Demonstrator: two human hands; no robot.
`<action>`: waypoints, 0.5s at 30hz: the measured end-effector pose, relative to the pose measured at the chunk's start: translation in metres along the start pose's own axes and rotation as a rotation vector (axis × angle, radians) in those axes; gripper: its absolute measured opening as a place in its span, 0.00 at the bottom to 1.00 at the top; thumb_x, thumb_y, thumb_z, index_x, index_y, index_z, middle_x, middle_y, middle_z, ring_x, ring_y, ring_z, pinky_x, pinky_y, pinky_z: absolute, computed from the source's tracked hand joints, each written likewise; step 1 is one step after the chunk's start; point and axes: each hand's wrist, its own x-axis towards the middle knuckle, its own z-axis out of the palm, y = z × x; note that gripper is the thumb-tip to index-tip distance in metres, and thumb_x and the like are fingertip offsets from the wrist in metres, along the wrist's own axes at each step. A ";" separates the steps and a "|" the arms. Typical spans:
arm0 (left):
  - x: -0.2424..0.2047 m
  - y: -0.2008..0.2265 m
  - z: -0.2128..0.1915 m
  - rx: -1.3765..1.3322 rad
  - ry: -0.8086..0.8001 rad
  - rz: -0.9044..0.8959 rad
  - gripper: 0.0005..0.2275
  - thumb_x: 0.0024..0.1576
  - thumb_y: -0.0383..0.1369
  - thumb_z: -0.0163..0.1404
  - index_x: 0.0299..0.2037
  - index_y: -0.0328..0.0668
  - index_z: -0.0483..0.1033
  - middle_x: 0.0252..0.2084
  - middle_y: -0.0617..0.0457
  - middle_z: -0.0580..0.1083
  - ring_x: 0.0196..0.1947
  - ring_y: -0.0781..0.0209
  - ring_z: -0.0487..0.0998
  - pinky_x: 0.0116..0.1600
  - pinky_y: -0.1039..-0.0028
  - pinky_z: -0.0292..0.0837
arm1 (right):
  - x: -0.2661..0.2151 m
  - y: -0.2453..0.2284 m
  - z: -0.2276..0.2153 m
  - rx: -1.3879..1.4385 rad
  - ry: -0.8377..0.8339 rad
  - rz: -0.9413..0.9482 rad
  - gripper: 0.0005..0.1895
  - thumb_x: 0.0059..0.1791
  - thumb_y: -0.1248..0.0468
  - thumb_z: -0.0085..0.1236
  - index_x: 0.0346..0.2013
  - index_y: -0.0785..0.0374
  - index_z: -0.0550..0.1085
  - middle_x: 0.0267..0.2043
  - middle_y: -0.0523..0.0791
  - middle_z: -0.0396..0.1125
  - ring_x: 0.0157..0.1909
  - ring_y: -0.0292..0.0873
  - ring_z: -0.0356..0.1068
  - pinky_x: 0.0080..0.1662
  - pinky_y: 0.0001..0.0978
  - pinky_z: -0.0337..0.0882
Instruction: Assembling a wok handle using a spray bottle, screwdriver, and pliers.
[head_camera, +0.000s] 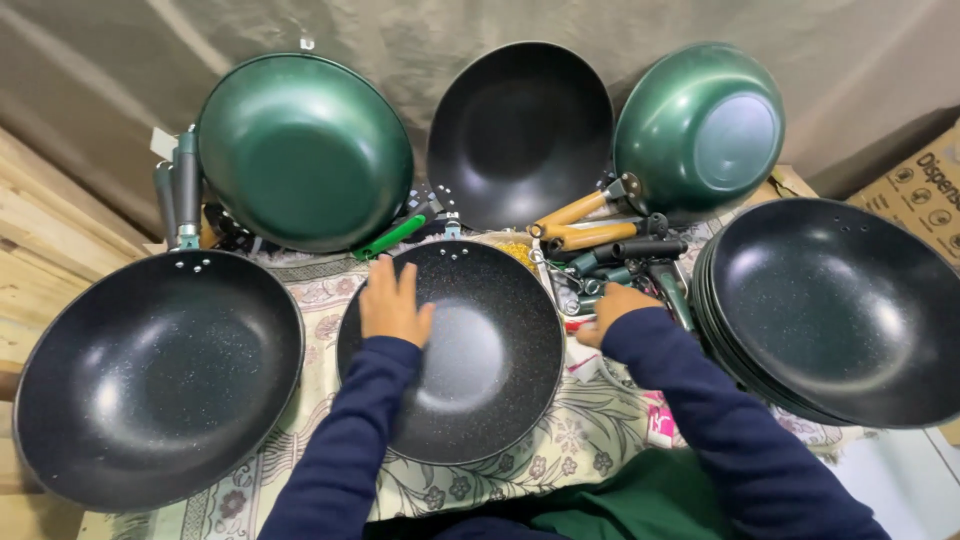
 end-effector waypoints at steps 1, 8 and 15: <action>0.001 -0.011 -0.002 0.003 0.004 -0.007 0.35 0.43 0.41 0.67 0.63 0.43 0.71 0.69 0.33 0.62 0.71 0.34 0.62 0.60 0.46 0.68 | -0.016 -0.001 -0.030 -0.004 0.003 -0.006 0.33 0.45 0.36 0.54 0.45 0.60 0.82 0.54 0.46 0.69 0.58 0.48 0.72 0.56 0.48 0.76; -0.008 -0.038 0.001 0.021 -0.457 -0.395 0.43 0.53 0.52 0.57 0.78 0.65 0.44 0.73 0.47 0.56 0.70 0.45 0.60 0.68 0.48 0.57 | -0.048 0.039 -0.116 0.174 0.031 0.126 0.31 0.46 0.35 0.48 0.46 0.53 0.83 0.51 0.52 0.78 0.61 0.57 0.73 0.61 0.50 0.71; -0.017 -0.013 -0.024 -0.024 -0.514 -0.557 0.42 0.55 0.54 0.55 0.77 0.61 0.45 0.70 0.47 0.59 0.66 0.45 0.64 0.64 0.46 0.60 | 0.101 0.053 -0.009 1.639 0.050 0.109 0.23 0.44 0.45 0.68 0.38 0.60 0.77 0.26 0.57 0.71 0.25 0.55 0.75 0.31 0.46 0.80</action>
